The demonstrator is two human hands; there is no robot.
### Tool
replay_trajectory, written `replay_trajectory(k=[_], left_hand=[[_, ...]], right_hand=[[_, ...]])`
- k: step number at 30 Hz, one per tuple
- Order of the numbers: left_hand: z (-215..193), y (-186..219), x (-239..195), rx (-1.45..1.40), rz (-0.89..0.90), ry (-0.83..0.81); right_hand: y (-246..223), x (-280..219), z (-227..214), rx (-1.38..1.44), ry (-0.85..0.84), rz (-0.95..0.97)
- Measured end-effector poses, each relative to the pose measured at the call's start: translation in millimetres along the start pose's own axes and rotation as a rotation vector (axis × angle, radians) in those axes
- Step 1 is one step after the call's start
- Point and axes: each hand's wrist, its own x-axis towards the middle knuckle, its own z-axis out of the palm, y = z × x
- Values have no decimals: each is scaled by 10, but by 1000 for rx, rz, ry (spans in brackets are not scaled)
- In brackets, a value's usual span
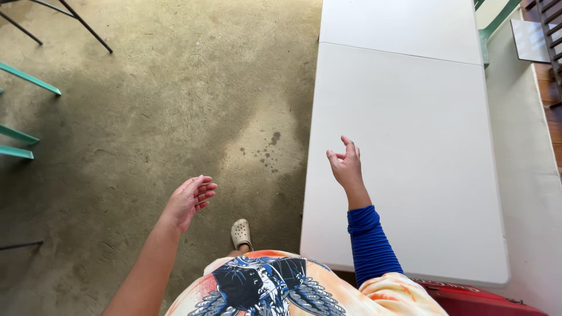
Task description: The person wipes a light green plastic chair with a cloth, then moves to a white folding table. They wipe the table surface, rinse the cloth at a tap, and continue wiping the table. Finally, the person folds the table and places it on the ground.
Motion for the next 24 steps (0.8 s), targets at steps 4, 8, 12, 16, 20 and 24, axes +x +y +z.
replay_trajectory(k=[4,8,12,16,20,24], left_hand=[[-301,721,630,73,27,-54],[-141,1260,1399,87,-3,-141],[309,1777,2221,177,-26,-289],[823,2459,3000,240,20,-353],[1246,3071,3579,306,75,-394],[1618,3633,4239,369,122,-454]], right_hand=[[-197,420,371,-9,-35,44],[-112,792,388,-39,50,98],[180,1378,228,-62,181,258],[286,2195,93,-59,303,304],[88,3015,90,-23,307,296],[-153,3835,272,44,294,288]])
